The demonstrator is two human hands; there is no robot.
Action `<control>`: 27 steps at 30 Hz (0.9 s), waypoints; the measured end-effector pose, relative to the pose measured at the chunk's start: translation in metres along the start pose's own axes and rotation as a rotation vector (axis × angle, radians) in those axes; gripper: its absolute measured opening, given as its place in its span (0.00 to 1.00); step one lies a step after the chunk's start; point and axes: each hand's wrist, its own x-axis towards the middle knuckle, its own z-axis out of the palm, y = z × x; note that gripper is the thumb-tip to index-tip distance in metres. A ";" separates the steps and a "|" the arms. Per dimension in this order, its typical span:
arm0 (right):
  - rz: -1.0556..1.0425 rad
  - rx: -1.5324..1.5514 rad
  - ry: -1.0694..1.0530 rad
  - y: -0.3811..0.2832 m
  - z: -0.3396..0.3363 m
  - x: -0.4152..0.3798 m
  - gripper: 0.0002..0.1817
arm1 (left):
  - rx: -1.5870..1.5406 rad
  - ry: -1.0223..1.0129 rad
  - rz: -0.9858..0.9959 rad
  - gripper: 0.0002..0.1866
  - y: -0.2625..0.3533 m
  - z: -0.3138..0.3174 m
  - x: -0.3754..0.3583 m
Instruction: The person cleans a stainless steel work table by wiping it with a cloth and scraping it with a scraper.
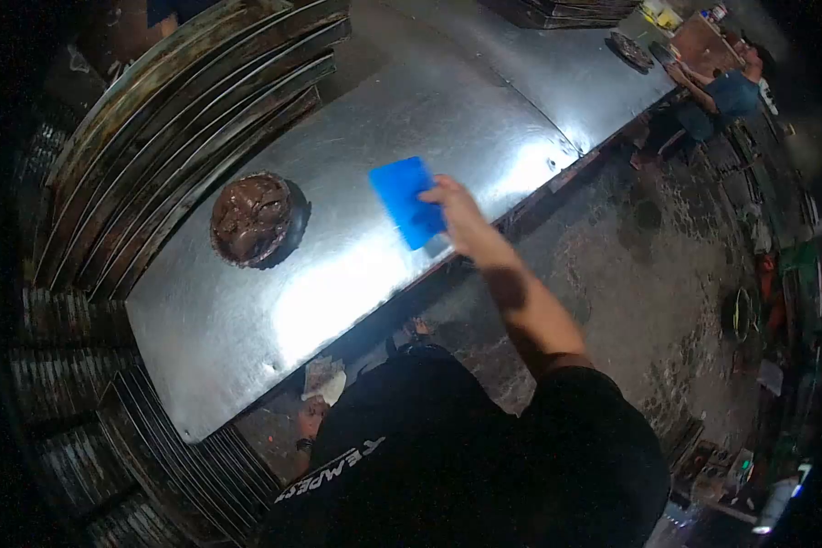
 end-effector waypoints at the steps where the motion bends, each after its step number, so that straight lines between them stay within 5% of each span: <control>1: -0.002 0.033 0.014 -0.014 -0.023 0.005 0.17 | 0.076 0.022 0.097 0.12 0.046 0.015 -0.012; 3: -0.040 -0.002 0.033 -0.032 -0.063 0.012 0.21 | 0.209 0.150 0.387 0.12 0.098 0.028 -0.026; 4: -0.100 -0.122 0.064 -0.034 -0.086 0.022 0.31 | 0.297 0.243 0.575 0.11 0.109 0.030 -0.031; 8: -0.184 -0.462 0.404 -0.045 -0.132 0.030 0.29 | 0.506 0.632 0.751 0.13 0.164 0.021 -0.039; 12: -0.241 -0.726 0.683 -0.059 -0.165 0.060 0.34 | 0.772 0.755 0.614 0.24 0.165 0.013 -0.023; 15: -0.286 -1.003 0.702 -0.066 -0.176 0.102 0.44 | 0.864 0.755 0.550 0.27 0.140 0.017 -0.016; 16: -0.430 -1.311 0.685 -0.051 -0.209 0.137 0.49 | 0.880 0.759 0.537 0.28 0.139 0.019 -0.016; 17: -0.558 -1.338 0.576 -0.047 -0.195 0.147 0.47 | 0.898 0.763 0.523 0.28 0.139 0.020 -0.016; 19: -0.363 -1.498 0.502 -0.043 -0.107 0.126 0.43 | 0.897 0.774 0.490 0.29 0.139 0.021 -0.016; 22: -0.488 -1.520 0.337 -0.010 -0.049 0.111 0.42 | 0.899 0.816 0.566 0.29 0.136 0.023 -0.010; 25: -0.640 -1.599 0.329 -0.025 -0.088 0.138 0.43 | 0.881 0.852 0.608 0.29 0.125 0.022 -0.004; 26: -0.488 -1.608 0.464 -0.047 -0.092 0.136 0.43 | 0.872 0.858 0.604 0.29 0.130 0.022 -0.006; 27: -0.700 -1.514 0.442 -0.046 -0.131 0.154 0.43 | 0.865 0.866 0.592 0.29 0.131 0.024 -0.007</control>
